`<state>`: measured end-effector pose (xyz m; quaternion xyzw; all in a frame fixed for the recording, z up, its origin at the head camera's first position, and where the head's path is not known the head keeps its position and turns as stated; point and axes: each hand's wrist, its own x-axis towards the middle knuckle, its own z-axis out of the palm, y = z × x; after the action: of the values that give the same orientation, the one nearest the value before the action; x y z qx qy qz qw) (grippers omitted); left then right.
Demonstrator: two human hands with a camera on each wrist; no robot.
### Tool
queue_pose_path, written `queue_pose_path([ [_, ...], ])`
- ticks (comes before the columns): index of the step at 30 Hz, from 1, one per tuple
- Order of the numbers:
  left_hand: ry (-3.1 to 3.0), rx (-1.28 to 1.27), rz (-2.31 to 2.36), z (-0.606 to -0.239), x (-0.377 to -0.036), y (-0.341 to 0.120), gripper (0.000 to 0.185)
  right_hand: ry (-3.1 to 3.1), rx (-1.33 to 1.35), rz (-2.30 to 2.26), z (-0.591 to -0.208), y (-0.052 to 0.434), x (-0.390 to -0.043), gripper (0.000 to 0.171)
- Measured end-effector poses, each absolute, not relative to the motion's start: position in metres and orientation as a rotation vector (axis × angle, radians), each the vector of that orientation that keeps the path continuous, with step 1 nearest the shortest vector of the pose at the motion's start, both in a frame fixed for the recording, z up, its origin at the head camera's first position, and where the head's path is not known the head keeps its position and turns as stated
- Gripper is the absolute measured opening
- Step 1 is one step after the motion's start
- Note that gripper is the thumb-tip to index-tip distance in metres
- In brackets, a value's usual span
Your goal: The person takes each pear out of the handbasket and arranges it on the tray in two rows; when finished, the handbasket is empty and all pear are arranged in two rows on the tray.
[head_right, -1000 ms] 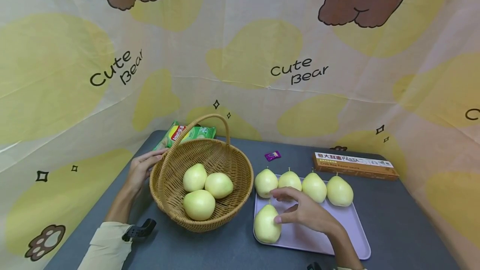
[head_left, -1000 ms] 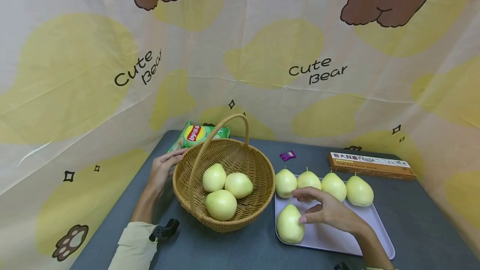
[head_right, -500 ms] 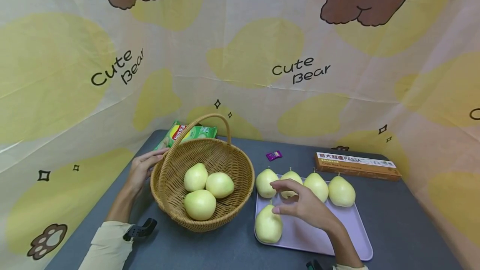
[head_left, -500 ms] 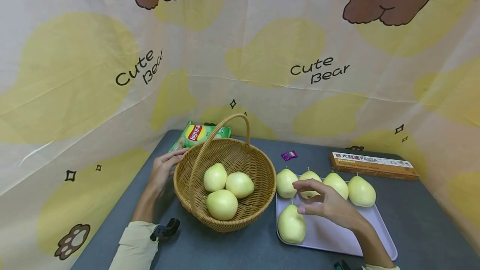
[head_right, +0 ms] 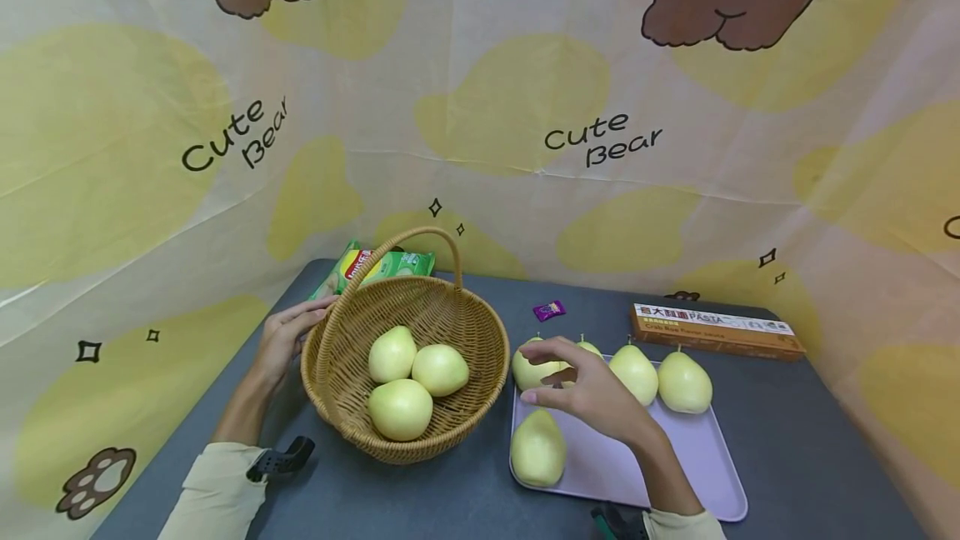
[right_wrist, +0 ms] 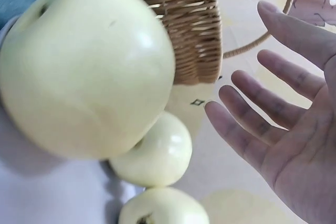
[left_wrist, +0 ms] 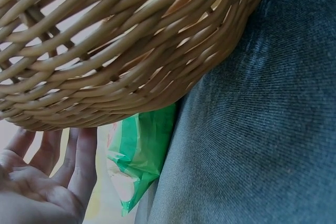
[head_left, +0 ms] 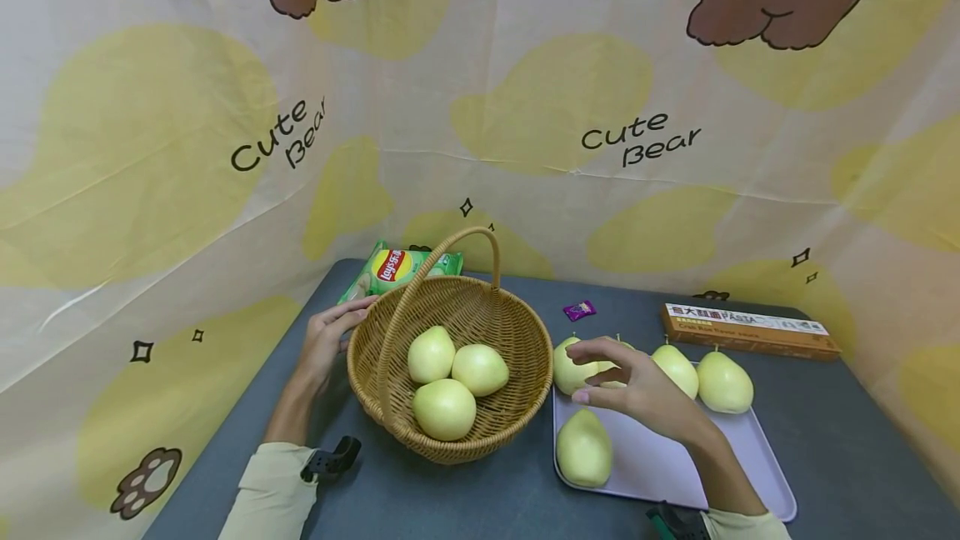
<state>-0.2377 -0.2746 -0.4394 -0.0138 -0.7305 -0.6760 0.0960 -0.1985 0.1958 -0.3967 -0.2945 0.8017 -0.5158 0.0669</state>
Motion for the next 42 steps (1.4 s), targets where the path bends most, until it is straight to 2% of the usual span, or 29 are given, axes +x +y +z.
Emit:
queue_pose_path([
  [18, -2.149, -0.032, -2.011, -0.441, -0.238, -0.274, 0.043, 2.405, -1.041, -1.557, -0.372, 0.154, -0.208, 0.048],
  [42, -2.128, -0.039, -2.023, -0.44, -0.236, -0.275, 0.043, 2.425, -1.039, -1.459, -0.341, 0.104, -0.232, 0.046],
])
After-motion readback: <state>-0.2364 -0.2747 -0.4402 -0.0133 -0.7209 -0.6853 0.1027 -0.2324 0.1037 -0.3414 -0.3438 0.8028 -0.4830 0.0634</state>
